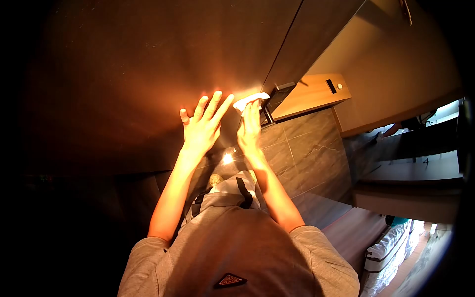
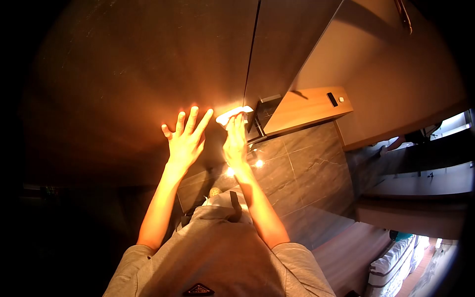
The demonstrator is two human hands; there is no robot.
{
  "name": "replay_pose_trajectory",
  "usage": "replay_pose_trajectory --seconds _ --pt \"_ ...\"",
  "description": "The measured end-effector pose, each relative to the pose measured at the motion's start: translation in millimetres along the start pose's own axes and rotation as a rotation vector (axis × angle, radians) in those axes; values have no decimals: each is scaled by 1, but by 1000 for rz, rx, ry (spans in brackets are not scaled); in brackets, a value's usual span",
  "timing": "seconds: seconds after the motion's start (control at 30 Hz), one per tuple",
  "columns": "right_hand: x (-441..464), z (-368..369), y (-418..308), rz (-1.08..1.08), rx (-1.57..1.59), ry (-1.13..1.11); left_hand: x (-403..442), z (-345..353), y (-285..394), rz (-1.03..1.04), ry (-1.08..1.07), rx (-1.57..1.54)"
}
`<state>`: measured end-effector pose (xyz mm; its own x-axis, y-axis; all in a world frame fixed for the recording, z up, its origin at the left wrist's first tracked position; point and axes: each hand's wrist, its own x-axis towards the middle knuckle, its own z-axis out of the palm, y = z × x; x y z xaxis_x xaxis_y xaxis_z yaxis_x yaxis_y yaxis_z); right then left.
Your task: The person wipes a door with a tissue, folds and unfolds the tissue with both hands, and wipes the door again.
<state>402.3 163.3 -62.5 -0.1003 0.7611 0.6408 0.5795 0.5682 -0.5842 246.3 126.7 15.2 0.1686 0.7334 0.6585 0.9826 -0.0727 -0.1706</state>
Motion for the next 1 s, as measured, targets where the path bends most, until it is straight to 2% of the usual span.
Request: replay_pose_trajectory --seconds 0.07,0.17,0.2,0.3,0.33,0.37,0.43,0.47,0.5,0.6,0.63,0.7,0.73,0.83,0.87,1.0 --pt "4 -5 14 -18 29 66 0 -2 -1 18 -3 29" --pt "-4 15 -12 68 40 131 0 -3 1 -5 -11 -1" --pt "-7 15 -15 -6 38 66 2 -3 0 15 -10 24" --pt "-6 3 -1 -39 31 -37 0 -4 -4 72 -22 103" --pt "-2 0 5 -64 27 -1 1 -6 -6 88 -30 125" --pt "0 -1 8 -23 -9 31 2 -7 -6 103 -38 146" --pt "15 0 -12 167 16 162 4 -14 1 42 -81 -5" --pt "10 11 -18 217 96 138 4 -18 4 9 -103 -76" --pt "7 21 -22 117 67 126 3 -20 7 -24 -125 -156" --pt "12 13 -20 -19 47 -37 -4 -7 7 25 -79 -74" --pt "12 9 -5 -44 23 -25 -9 -5 5 -6 -130 -91" --pt "20 12 2 118 -30 161 -12 4 -1 -9 -186 9" --pt "24 11 -5 176 22 149 -16 11 -2 21 -179 48" --pt "8 18 -3 -20 75 -15 -18 12 -1 10 -170 -6" --pt "4 15 3 5 42 -119 -15 12 -2 18 -166 6" --pt "27 7 -5 147 5 173 -20 15 -2 23 -170 26"
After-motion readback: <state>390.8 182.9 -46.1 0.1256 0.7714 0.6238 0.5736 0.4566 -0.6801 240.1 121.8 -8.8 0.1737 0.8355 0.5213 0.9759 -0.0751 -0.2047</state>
